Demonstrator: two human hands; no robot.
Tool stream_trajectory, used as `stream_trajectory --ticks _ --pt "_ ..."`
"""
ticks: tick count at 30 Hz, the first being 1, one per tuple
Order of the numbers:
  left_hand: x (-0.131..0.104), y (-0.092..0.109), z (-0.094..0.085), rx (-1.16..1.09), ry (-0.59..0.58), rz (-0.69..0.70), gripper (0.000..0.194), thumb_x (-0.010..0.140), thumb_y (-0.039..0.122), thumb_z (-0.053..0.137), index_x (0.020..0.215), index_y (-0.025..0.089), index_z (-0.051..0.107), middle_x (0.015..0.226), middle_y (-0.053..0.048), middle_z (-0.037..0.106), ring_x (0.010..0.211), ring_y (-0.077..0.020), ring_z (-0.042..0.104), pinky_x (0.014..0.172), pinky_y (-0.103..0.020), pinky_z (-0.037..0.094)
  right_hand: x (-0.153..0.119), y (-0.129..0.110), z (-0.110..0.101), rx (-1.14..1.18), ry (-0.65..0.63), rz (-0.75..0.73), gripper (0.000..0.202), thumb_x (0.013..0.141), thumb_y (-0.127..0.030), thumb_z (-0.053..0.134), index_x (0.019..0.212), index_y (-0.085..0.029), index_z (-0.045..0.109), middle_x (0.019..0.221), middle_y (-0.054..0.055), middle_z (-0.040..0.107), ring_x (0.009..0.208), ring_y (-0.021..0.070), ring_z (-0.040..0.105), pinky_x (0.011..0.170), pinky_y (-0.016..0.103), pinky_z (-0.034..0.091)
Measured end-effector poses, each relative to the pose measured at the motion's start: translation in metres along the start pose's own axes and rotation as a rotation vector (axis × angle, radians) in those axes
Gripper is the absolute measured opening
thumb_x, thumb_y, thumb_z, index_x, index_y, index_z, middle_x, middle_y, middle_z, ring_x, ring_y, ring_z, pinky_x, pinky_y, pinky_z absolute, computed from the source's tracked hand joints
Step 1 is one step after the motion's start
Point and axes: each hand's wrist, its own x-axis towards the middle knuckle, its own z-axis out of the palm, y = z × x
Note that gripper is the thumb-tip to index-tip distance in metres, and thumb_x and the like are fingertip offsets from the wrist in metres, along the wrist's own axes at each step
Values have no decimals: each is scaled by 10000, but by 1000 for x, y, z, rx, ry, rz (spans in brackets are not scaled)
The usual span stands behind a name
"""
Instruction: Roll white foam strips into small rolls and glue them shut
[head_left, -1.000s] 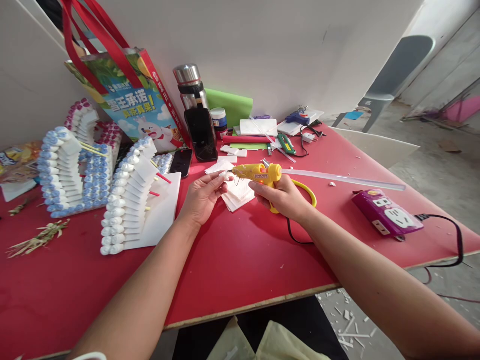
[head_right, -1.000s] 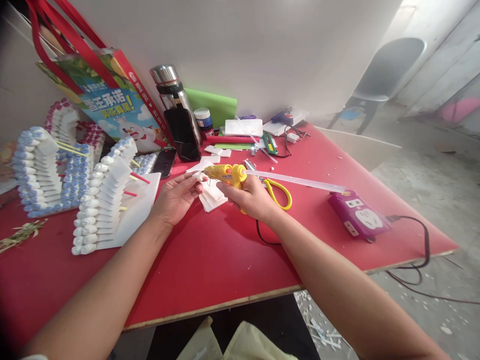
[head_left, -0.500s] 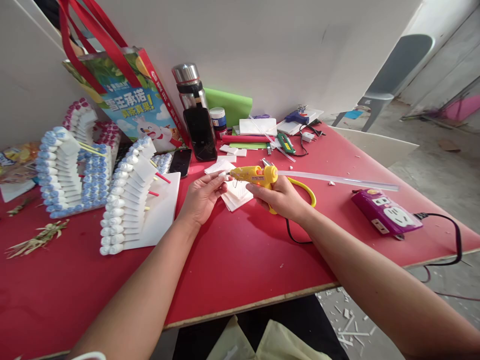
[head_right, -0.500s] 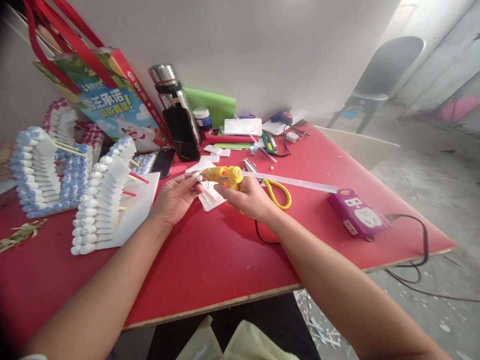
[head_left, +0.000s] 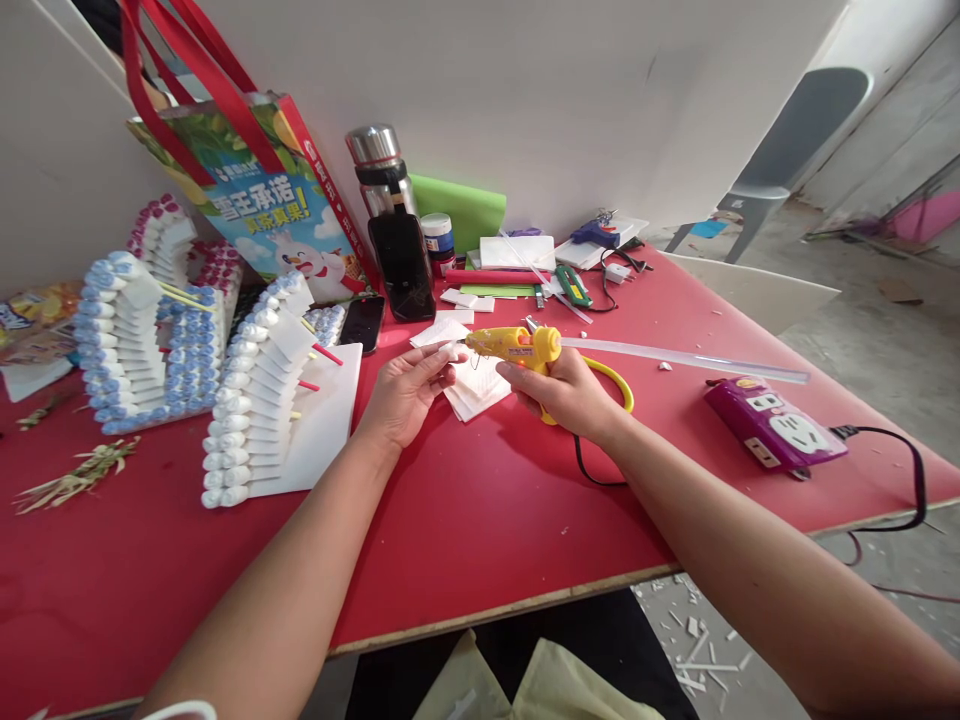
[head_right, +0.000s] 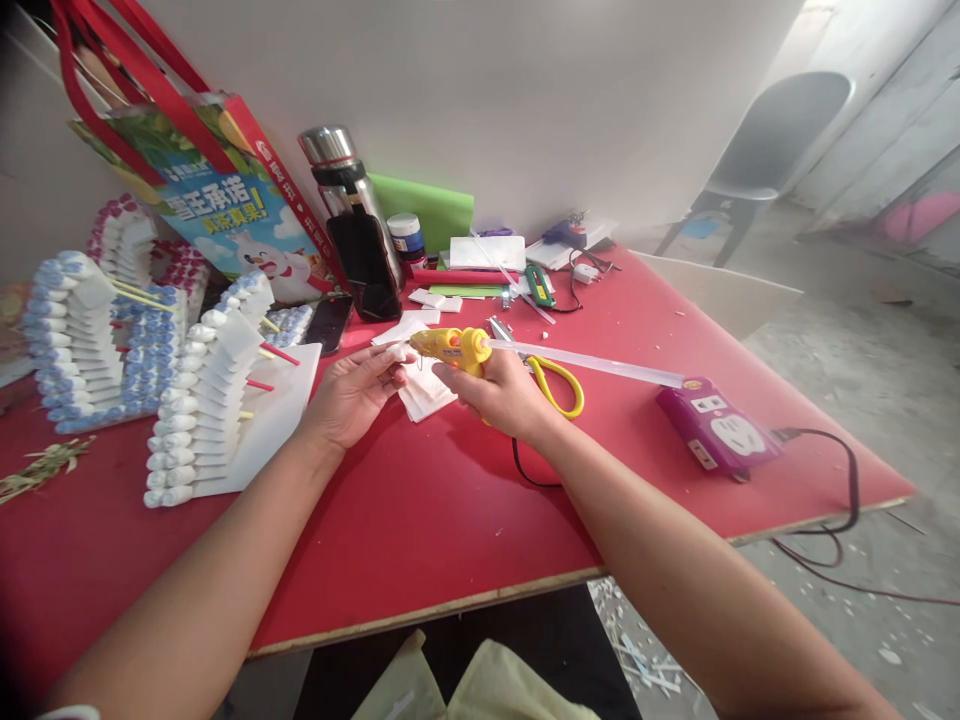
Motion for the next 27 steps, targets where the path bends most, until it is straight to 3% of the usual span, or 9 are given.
stream_trajectory --ticks 11,19,27 --pt "3 -4 -3 -17 -18 6 255 743 269 821 951 130 775 929 -90 737 682 -89 594 735 -264 501 1 -1 3 36 -20 7 397 894 -488 618 665 -180 513 516 -35 483 429 76 421 419 231 333" --pt "1 -1 -1 -15 7 -9 261 716 262 835 929 125 774 938 -103 742 674 -91 589 736 -268 507 0 2 0 -29 18 20 500 907 -543 580 580 -178 479 495 -15 495 435 84 435 442 246 334" --pt "2 -3 -4 -22 -15 6 240 749 259 814 948 130 770 913 -85 734 689 -95 593 739 -266 498 1 1 3 18 -23 24 434 889 -509 618 631 -183 491 506 -31 487 428 79 421 424 236 334"
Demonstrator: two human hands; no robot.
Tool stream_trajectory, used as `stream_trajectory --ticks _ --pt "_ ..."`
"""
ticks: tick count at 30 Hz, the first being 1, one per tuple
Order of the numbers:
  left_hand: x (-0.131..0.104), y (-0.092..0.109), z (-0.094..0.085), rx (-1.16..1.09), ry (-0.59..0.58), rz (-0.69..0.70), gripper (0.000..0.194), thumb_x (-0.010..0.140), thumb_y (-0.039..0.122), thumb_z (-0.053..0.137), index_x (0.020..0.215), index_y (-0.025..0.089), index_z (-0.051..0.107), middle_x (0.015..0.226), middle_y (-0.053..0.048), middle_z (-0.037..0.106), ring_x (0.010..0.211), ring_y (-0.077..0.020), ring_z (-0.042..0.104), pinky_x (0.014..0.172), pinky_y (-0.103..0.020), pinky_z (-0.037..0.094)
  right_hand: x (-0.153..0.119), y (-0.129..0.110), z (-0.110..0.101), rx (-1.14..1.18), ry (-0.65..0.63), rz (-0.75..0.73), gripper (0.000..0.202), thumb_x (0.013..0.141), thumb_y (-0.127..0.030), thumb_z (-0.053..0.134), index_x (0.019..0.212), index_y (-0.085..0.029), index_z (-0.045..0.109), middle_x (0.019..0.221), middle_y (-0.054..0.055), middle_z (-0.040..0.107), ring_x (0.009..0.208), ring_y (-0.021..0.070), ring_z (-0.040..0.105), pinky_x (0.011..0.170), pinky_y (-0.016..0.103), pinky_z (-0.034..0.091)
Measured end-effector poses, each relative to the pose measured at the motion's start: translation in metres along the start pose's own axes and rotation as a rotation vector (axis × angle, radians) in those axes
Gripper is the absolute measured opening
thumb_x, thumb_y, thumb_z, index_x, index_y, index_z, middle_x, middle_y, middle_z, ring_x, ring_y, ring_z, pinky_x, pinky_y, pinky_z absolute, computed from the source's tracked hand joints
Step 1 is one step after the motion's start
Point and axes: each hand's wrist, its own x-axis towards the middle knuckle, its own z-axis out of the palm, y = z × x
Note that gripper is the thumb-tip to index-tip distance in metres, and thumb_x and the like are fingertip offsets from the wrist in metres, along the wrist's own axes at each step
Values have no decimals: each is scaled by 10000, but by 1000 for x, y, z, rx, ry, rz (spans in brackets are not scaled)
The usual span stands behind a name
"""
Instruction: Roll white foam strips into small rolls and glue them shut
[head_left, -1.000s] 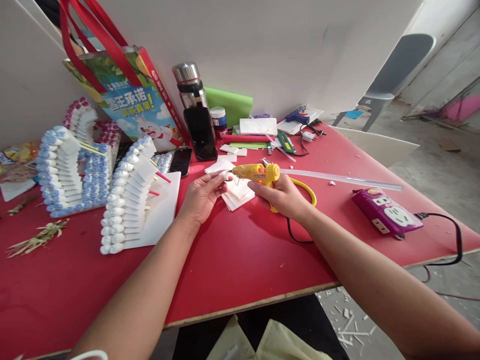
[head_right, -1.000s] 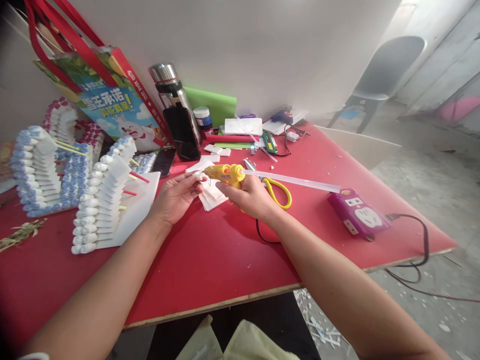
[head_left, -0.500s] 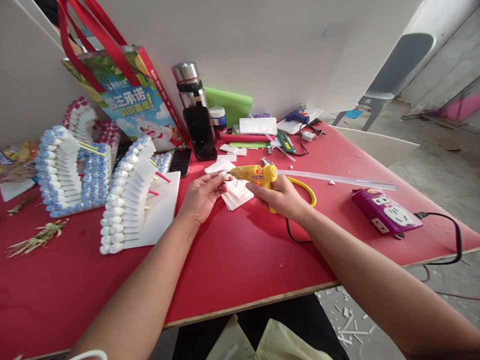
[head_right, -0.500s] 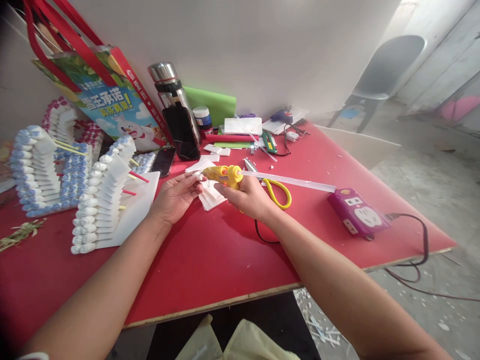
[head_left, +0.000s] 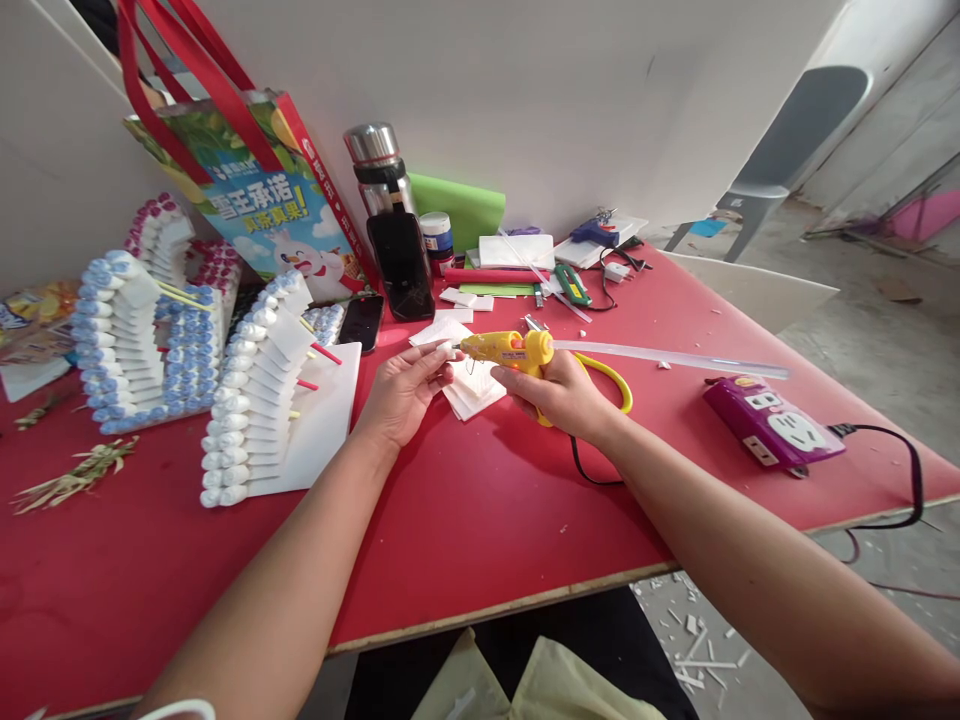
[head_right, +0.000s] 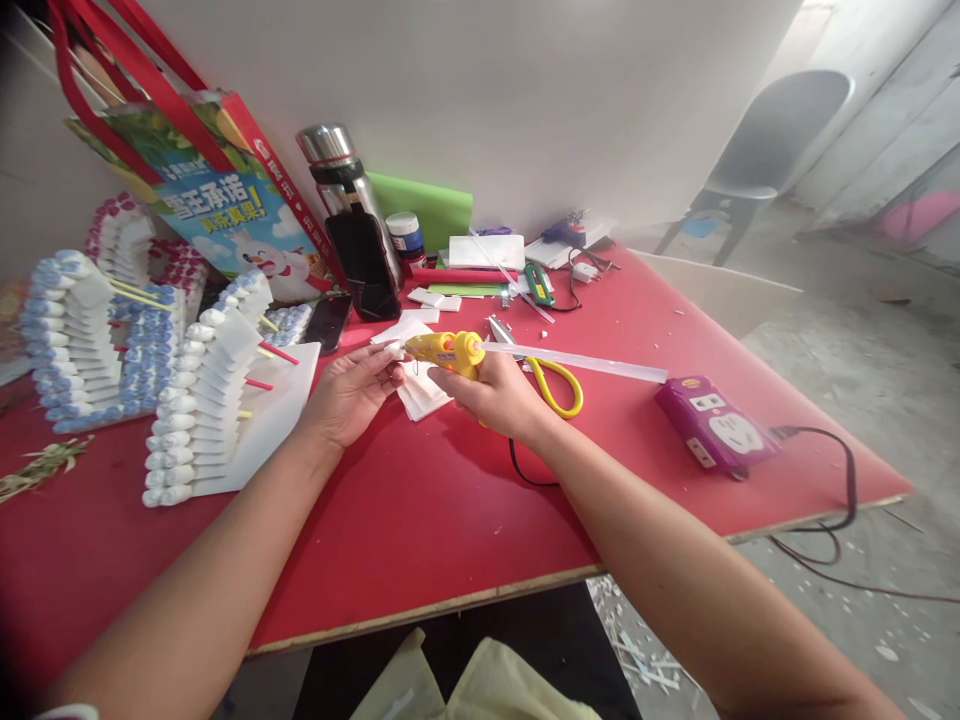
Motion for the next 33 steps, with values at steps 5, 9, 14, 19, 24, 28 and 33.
stream_trajectory --ticks 5,9,14,19,24,28,33 --pt "0 2 1 20 11 5 250 740 261 816 949 132 772 947 -99 741 691 -99 602 736 -270 494 1 1 -2 -16 37 12 450 886 -534 609 630 -186 485 505 -29 481 430 81 414 419 240 312" --pt "0 3 1 4 26 -7 257 723 259 827 939 130 775 918 -96 742 681 -100 604 730 -272 500 0 0 -4 -45 52 14 493 898 -543 588 581 -183 472 496 -17 491 436 85 432 439 248 332" --pt "0 3 2 -11 27 -16 224 735 253 818 916 129 774 927 -93 742 687 -98 600 729 -263 506 -1 -1 -3 -18 43 -15 480 907 -519 589 585 -184 470 497 -22 485 435 83 433 446 248 338" --pt "-1 4 3 -10 34 -35 252 710 244 833 919 120 768 916 -103 747 693 -102 612 724 -259 501 0 1 -2 12 22 8 452 890 -533 610 629 -187 480 504 -34 477 430 79 412 424 243 319" --pt "0 2 0 -5 6 -37 264 729 257 821 948 122 766 935 -106 747 678 -98 611 729 -266 502 1 3 -4 -27 42 4 466 900 -546 588 622 -186 488 505 -25 491 433 84 427 434 251 325" --pt "0 1 1 8 -6 -39 270 734 258 819 962 123 770 914 -101 744 669 -99 607 718 -264 504 2 4 -6 -42 53 24 485 898 -549 587 596 -186 476 495 -22 493 430 84 431 439 253 327" --pt "0 1 0 18 -16 -42 279 734 268 818 970 126 778 929 -103 743 667 -95 607 710 -254 511 3 7 -7 -45 106 25 478 890 -560 591 610 -183 505 492 -19 507 440 92 448 467 253 348"
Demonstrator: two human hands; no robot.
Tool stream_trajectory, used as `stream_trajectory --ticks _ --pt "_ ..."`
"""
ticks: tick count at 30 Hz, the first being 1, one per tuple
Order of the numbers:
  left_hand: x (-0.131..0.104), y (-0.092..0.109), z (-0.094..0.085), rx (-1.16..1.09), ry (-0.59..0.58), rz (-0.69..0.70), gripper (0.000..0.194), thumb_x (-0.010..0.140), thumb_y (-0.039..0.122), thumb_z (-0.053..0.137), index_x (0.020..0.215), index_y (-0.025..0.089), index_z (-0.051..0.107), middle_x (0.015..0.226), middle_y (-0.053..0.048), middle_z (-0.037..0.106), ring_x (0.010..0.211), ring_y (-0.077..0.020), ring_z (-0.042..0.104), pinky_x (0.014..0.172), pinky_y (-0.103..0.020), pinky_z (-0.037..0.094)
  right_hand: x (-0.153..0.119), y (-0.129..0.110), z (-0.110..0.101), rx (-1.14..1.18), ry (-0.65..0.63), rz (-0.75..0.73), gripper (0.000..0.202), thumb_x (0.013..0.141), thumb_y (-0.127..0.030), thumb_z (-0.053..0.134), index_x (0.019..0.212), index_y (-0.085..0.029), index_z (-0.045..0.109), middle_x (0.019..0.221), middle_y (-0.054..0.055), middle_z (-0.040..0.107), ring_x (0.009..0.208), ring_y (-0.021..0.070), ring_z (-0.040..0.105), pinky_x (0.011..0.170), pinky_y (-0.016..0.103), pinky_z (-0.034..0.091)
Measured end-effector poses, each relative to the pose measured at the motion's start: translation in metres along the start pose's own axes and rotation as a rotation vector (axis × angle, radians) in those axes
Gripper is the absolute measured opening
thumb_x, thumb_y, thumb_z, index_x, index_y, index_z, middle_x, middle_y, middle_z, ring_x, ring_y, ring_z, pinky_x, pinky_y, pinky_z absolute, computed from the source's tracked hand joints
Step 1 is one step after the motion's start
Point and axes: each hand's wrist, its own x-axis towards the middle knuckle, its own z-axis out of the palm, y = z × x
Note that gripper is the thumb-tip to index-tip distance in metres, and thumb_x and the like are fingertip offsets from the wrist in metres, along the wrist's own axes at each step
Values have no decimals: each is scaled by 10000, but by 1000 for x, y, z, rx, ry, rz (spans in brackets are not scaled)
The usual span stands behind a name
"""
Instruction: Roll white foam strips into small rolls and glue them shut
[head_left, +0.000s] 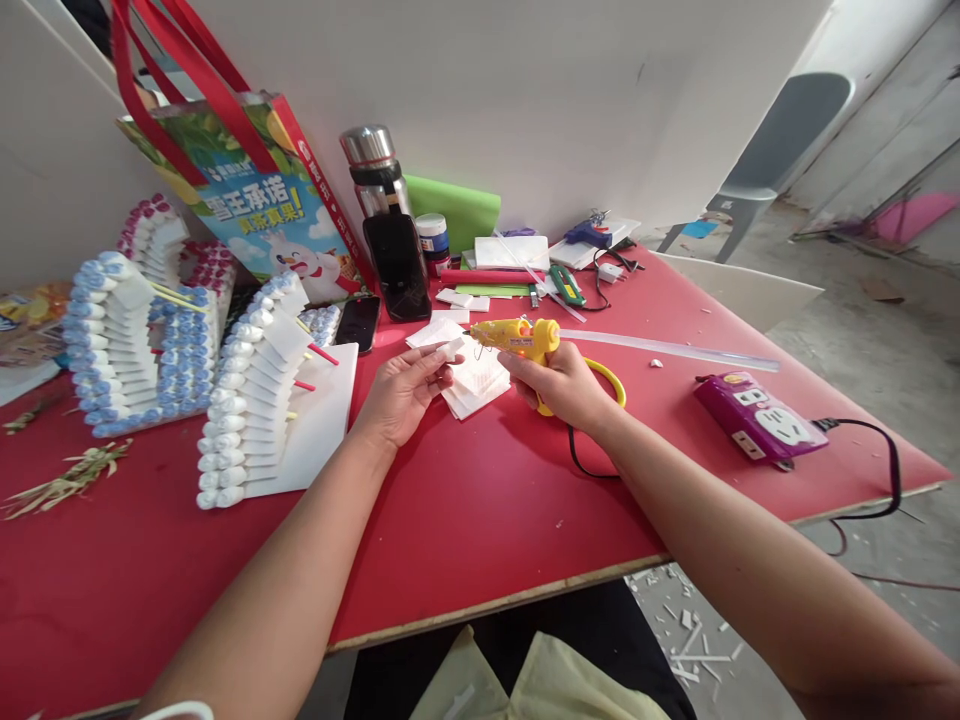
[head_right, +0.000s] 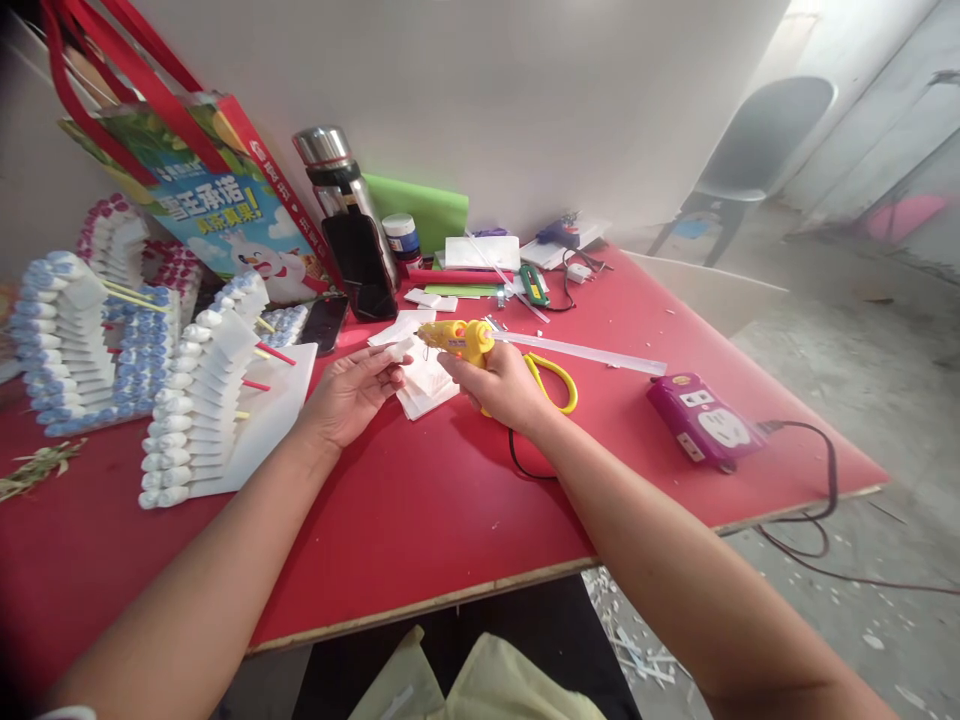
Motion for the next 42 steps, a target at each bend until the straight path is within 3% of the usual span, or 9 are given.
stream_trajectory --ticks 7,12,17,22,25,36,39,42 --pt "1 0 -1 -21 17 -6 291 700 264 841 952 130 782 920 -102 750 670 -91 608 702 -245 515 4 0 -16 -36 199 45 493 869 -548 611 559 -175 524 472 5 527 453 105 468 503 261 381" --pt "0 -1 0 -22 -7 -11 305 696 276 844 957 131 780 942 -101 751 666 -85 602 703 -243 517 -1 11 -56 -226 467 173 440 830 -546 633 641 -149 632 512 30 585 454 124 493 483 264 388" --pt "-3 0 2 -27 -47 4 302 707 286 839 968 144 783 934 -87 748 673 -80 601 706 -231 519 -9 41 -92 -444 544 227 423 829 -530 605 688 -139 683 613 60 659 558 156 575 566 273 436" --pt "-6 3 5 -23 -77 12 278 712 277 839 950 144 788 914 -88 750 673 -77 597 706 -220 517 -9 60 -106 -619 648 318 499 774 -632 620 569 -189 518 513 10 509 510 147 479 515 289 364" --pt "-9 5 8 -37 -84 14 255 699 264 848 920 149 793 889 -86 754 687 -84 611 717 -219 516 -8 61 -109 -686 626 359 514 783 -651 593 554 -211 459 492 4 467 493 150 459 524 303 357" --pt "-9 4 12 -91 -122 56 211 683 266 862 840 154 778 830 -62 739 692 -97 619 714 -239 516 -36 48 -105 -879 487 289 368 798 -528 570 626 -210 500 644 45 587 622 185 504 597 315 342" --pt "-8 2 10 -107 -121 71 189 703 260 851 837 152 773 814 -56 729 701 -93 621 710 -227 511 -49 44 -106 -886 439 257 342 827 -507 535 744 -190 631 814 80 667 734 217 579 657 328 394" --pt "-8 2 9 -118 -120 81 177 717 257 844 842 155 773 804 -47 719 707 -90 617 709 -221 509 -73 36 -103 -903 432 251 435 835 -516 544 1003 -150 707 1109 166 684 928 280 647 760 369 457"
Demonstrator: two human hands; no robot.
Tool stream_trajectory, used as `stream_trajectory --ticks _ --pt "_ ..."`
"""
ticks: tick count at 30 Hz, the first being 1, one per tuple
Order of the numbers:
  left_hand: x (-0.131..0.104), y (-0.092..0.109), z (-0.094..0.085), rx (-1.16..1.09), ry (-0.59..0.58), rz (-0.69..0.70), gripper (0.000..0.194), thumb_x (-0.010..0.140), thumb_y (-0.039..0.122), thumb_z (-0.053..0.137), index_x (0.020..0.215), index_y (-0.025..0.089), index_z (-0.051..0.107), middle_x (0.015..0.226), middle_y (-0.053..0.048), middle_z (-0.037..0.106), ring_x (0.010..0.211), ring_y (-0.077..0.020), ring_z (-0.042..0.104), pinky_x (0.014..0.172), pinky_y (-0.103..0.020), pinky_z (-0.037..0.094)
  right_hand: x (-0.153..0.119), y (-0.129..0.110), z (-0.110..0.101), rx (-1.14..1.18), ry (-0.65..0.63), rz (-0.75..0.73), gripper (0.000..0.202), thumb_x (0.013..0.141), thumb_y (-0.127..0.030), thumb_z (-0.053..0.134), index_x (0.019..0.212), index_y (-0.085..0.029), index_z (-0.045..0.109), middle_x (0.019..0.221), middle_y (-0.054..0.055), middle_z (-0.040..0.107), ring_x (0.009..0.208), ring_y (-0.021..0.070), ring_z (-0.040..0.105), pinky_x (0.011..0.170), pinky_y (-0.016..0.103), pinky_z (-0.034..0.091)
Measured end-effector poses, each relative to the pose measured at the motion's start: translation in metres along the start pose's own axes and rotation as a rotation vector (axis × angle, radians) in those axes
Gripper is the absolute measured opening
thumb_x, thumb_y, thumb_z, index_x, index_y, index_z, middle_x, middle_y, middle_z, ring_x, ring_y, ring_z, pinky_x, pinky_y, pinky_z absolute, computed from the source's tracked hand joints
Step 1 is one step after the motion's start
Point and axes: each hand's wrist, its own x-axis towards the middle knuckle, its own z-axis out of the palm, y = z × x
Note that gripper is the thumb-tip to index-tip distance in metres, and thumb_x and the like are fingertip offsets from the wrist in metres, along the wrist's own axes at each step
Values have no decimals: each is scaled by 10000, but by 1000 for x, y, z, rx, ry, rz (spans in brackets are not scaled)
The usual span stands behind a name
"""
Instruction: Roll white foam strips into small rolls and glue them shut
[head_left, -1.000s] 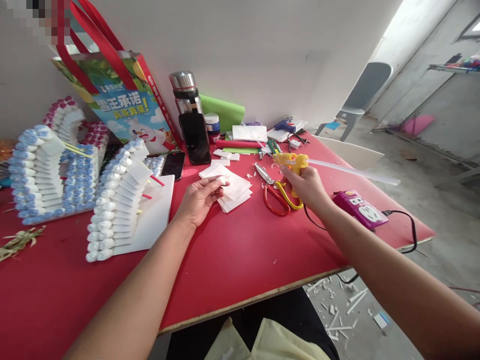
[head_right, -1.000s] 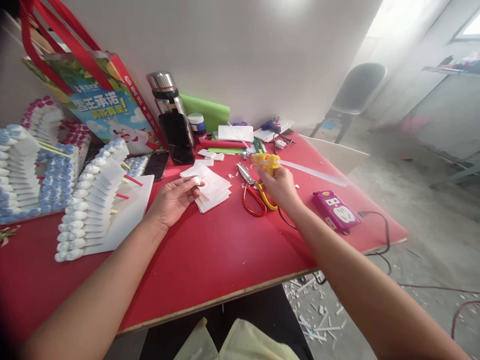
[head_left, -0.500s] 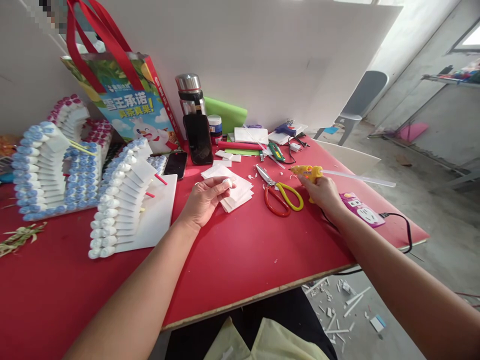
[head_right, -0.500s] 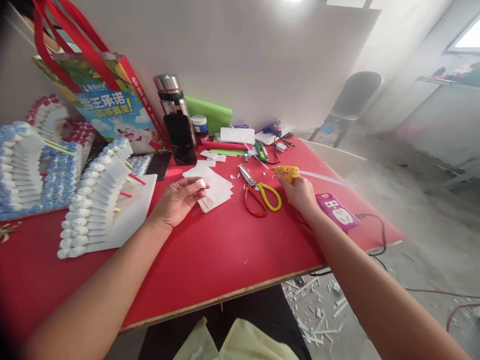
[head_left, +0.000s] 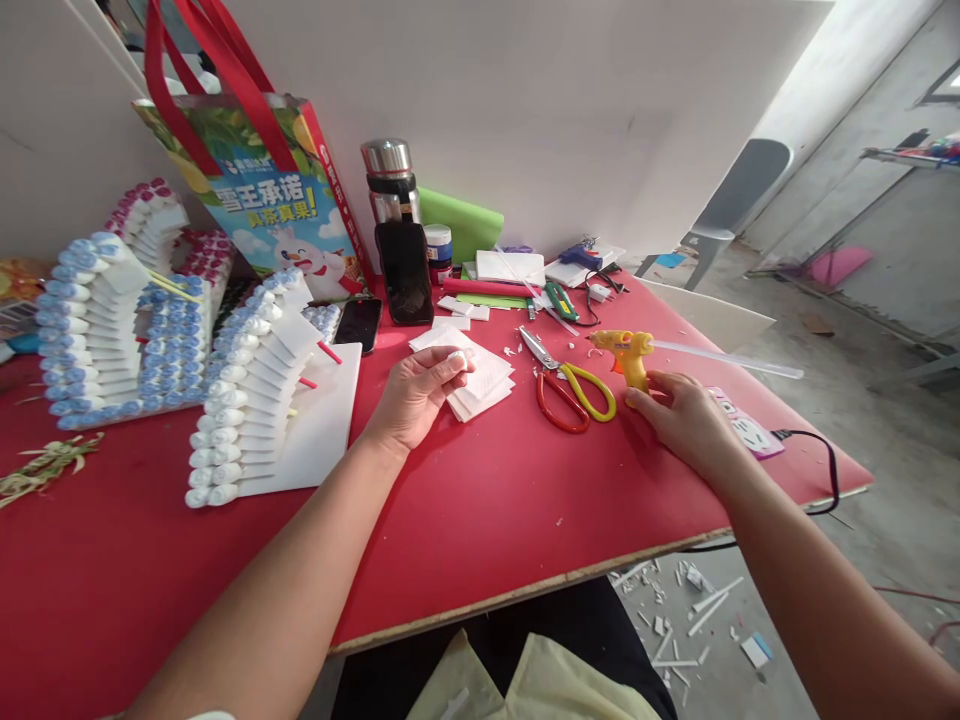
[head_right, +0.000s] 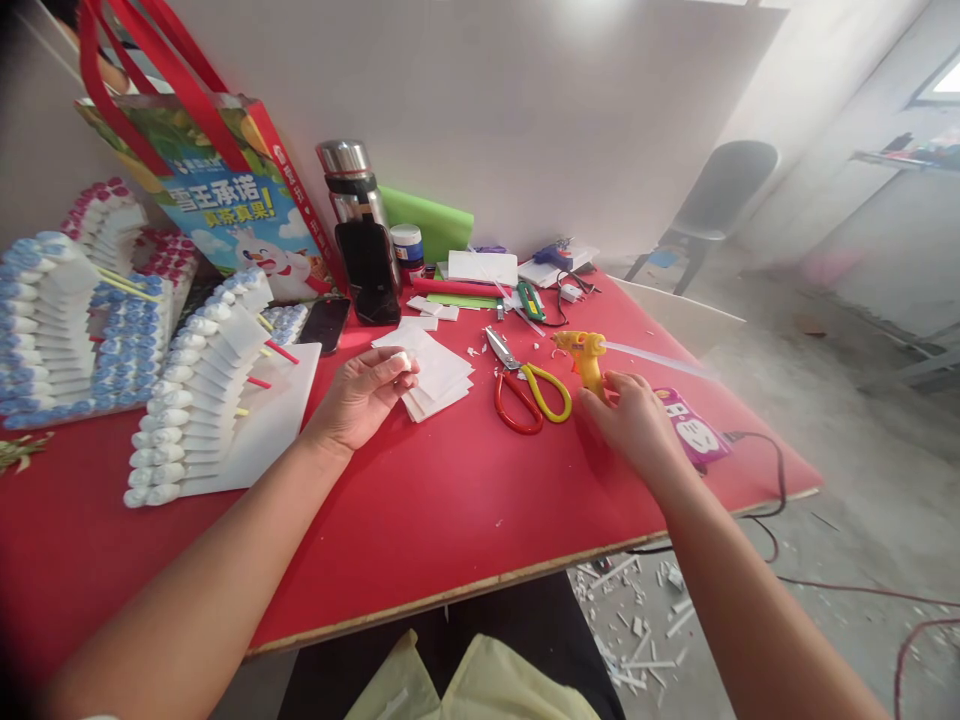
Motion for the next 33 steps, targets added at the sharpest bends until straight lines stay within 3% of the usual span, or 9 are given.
stream_trajectory --ticks 3,7,11,15,18,21,27,33 --pt "-1 1 0 9 -17 6 181 721 258 844 857 159 777 823 -49 720 739 -98 626 727 -222 516 -33 -10 -17 -112 78 -37 481 861 -549 545 1102 -166 708 1218 172 674 1002 335 652 791 420 468" --pt "-1 -1 0 16 -29 13 185 712 253 854 858 169 778 839 -49 727 763 -104 638 736 -219 519 -56 -59 -39 143 123 -177 265 881 -454 601 894 -238 754 998 59 756 875 248 691 777 367 489" --pt "1 -2 -1 7 -3 21 199 701 247 860 861 169 772 840 -50 729 786 -114 646 726 -223 514 -25 -127 -34 583 -52 -238 195 844 -336 644 814 -186 765 793 51 748 740 193 683 668 306 508" --pt "2 0 -2 10 41 55 202 696 251 860 855 164 772 827 -43 726 753 -104 634 730 -230 509 16 -171 7 1007 -302 -211 168 779 -207 624 843 -124 755 782 58 733 680 152 676 658 282 535" --pt "2 0 -3 27 43 55 202 699 251 858 858 158 773 831 -38 724 732 -94 625 751 -232 508 24 -180 45 1232 -371 -204 220 753 -228 651 918 -134 763 744 28 708 625 118 625 640 271 529" --pt "2 -2 -5 34 33 42 192 717 255 847 869 163 774 834 -37 725 734 -96 630 766 -238 507 18 -175 68 1372 -392 -182 217 744 -266 690 915 -157 767 717 9 697 613 110 604 651 279 531" --pt "4 -5 -6 74 59 30 213 707 267 855 876 165 774 832 -42 732 715 -102 629 772 -257 503 13 -167 73 1376 -370 -218 178 742 -253 692 875 -170 776 669 -1 668 621 122 598 646 292 531" --pt "5 -7 -6 106 59 51 216 727 284 844 892 163 776 847 -40 724 717 -100 611 782 -263 507 14 -167 75 1341 -293 -302 211 740 -179 638 886 -181 791 867 26 673 625 105 611 624 282 534"
